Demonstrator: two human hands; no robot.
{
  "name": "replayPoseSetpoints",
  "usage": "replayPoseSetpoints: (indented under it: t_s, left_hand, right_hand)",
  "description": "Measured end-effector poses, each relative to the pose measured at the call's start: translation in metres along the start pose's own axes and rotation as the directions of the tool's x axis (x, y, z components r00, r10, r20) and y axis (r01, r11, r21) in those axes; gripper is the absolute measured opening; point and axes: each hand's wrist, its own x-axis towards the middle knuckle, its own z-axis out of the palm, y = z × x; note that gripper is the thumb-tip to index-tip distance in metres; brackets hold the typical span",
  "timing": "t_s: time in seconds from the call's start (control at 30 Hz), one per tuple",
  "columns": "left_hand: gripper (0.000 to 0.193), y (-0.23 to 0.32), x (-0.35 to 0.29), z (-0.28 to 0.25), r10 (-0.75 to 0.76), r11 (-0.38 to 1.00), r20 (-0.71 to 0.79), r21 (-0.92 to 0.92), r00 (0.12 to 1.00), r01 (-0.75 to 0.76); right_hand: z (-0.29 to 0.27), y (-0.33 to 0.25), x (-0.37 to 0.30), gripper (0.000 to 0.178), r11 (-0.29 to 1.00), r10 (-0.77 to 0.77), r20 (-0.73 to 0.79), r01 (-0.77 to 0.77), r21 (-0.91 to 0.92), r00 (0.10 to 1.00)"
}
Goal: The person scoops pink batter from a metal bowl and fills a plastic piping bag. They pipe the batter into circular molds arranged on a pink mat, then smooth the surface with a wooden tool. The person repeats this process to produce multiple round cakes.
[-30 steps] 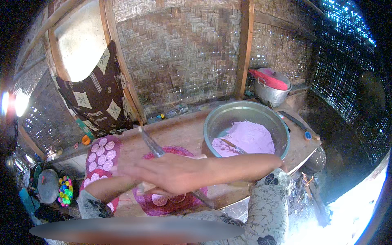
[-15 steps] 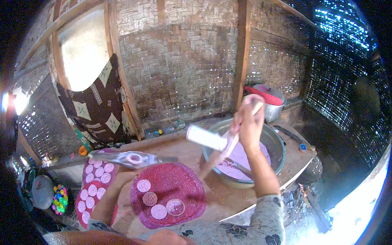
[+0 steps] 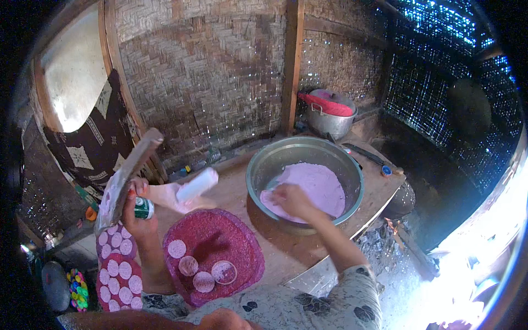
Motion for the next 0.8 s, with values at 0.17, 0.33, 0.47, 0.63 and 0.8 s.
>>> replayPoseSetpoints:
  t_s: [0.17, 0.33, 0.47, 0.63, 0.8]
  left_hand:
    - [0.039, -0.080, -0.054, -0.055, 0.105, 0.321, 0.433, 0.837, 0.895, -0.443]
    - [0.037, -0.117, -0.080, -0.031, -0.079, 0.420, 0.385, 0.849, 0.920, -0.319]
    - [0.039, -0.086, -0.062, 0.015, -0.561, 0.581, 0.099, 0.754, 0.822, 0.306]
    - [0.051, -0.107, -0.079, -0.004, -0.556, 0.471, 0.058, 0.844, 0.829, 0.257]
    - [0.051, -0.087, -0.070, 0.018, -0.777, 0.341, -0.010, 0.834, 0.629, 0.435]
  right_hand:
    - [-0.021, 0.083, 0.001, 0.037, 0.636, 0.404, 0.173, -0.139, -0.759, 0.898]
    - [-0.012, 0.104, 0.020, 0.030, 0.625, 0.370, 0.346, 0.045, -0.779, 0.862]
    - [-0.015, 0.108, 0.030, 0.030, 0.601, 0.391, 0.284, -0.009, -0.799, 0.875]
    - [-0.060, 0.057, 0.059, 0.030, 0.440, 0.222, 0.157, 0.045, -0.897, 0.962]
    - [-0.090, 0.056, 0.115, 0.021, 0.139, -0.069, 0.079, 0.088, -0.986, 0.994]
